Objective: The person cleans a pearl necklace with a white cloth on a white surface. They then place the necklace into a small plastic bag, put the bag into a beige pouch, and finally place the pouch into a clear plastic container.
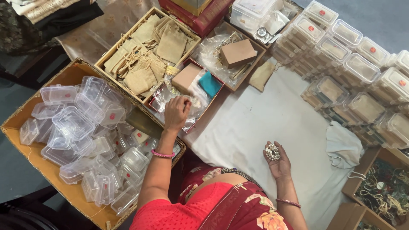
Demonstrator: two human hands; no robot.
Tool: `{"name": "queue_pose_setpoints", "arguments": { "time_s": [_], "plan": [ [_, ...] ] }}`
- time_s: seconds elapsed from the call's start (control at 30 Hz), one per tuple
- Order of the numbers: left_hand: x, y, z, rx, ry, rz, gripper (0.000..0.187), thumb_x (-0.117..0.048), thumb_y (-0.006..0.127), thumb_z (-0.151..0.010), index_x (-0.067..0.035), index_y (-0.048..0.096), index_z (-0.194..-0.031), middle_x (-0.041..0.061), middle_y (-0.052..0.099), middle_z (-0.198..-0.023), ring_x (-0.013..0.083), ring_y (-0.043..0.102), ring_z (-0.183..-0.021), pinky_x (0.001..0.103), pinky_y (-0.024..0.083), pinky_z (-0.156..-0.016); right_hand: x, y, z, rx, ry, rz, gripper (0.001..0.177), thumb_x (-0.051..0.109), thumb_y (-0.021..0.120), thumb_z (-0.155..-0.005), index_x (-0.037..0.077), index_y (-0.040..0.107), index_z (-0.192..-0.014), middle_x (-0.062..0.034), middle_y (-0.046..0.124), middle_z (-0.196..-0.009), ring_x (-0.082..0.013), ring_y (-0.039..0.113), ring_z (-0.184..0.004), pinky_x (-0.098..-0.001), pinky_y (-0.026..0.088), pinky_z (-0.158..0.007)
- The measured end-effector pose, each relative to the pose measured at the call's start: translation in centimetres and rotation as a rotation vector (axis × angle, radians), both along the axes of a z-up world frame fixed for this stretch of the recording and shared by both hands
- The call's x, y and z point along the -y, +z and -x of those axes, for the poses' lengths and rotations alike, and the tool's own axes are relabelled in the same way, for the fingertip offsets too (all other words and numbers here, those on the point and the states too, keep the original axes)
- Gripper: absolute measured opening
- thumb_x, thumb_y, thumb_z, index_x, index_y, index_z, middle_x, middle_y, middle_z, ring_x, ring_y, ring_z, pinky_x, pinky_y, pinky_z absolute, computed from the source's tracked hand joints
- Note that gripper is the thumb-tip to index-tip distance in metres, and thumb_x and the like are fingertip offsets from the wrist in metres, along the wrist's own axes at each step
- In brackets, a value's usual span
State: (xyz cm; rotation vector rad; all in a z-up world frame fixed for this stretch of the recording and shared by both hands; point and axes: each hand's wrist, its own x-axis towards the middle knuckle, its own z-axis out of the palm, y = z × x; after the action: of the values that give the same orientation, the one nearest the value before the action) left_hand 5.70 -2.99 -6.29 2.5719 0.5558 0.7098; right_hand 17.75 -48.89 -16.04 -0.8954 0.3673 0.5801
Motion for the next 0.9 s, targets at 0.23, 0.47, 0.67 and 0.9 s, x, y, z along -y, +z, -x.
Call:
{"name": "queue_pose_setpoints", "arguments": {
  "time_s": [0.23,0.47,0.67,0.9],
  "plan": [
    [0.7,2.6,0.4,-0.145,-0.065,-0.137,0.038,-0.051,0.08,-0.079,-0.017,0.072,-0.095,-0.002,0.064,-0.098,0.0198,0.06,-0.097,0.04,0.046,-0.085,0.0,0.2,0.0,0.014,0.006,0.008,0.037,0.027,0.054,-0.106,0.003,0.054,-0.134,-0.0232,0.061,-0.137,-0.0318,0.065,-0.119,-0.0478,0.056,-0.1],
    [-0.1,2.0,0.7,-0.167,-0.172,-0.122,0.022,-0.035,0.082,-0.079,-0.018,0.078,-0.093,-0.004,0.065,-0.101,0.0183,0.061,-0.099,0.04,0.044,-0.087,0.2,-0.1,0.0,0.011,0.007,0.007,0.037,0.027,0.053,-0.106,0.004,0.053,-0.136,-0.0234,0.06,-0.138,-0.0321,0.064,-0.12,-0.0482,0.056,-0.101],
    [-0.9,-0.5,-0.3,-0.207,-0.037,0.275,0.026,-0.041,0.058,-0.104,-0.017,0.069,-0.104,-0.001,0.07,-0.1,0.0193,0.066,-0.094,0.04,0.048,-0.086,0.3,-0.2,0.0,0.017,0.013,0.002,0.038,0.027,0.054,-0.106,0.004,0.053,-0.136,-0.0237,0.06,-0.139,-0.032,0.065,-0.119,-0.0483,0.056,-0.101],
    [0.9,1.8,-0.5,0.223,-0.121,0.019,0.035,-0.042,0.045,-0.113,-0.013,0.059,-0.099,0.007,0.071,-0.097,0.029,0.068,-0.089,0.045,0.046,-0.083,0.0,0.4,0.2,0.0,-0.003,0.023,0.037,0.027,0.054,-0.106,0.004,0.053,-0.134,-0.0238,0.06,-0.138,-0.0317,0.065,-0.119,-0.0476,0.056,-0.1]
  ]
}}
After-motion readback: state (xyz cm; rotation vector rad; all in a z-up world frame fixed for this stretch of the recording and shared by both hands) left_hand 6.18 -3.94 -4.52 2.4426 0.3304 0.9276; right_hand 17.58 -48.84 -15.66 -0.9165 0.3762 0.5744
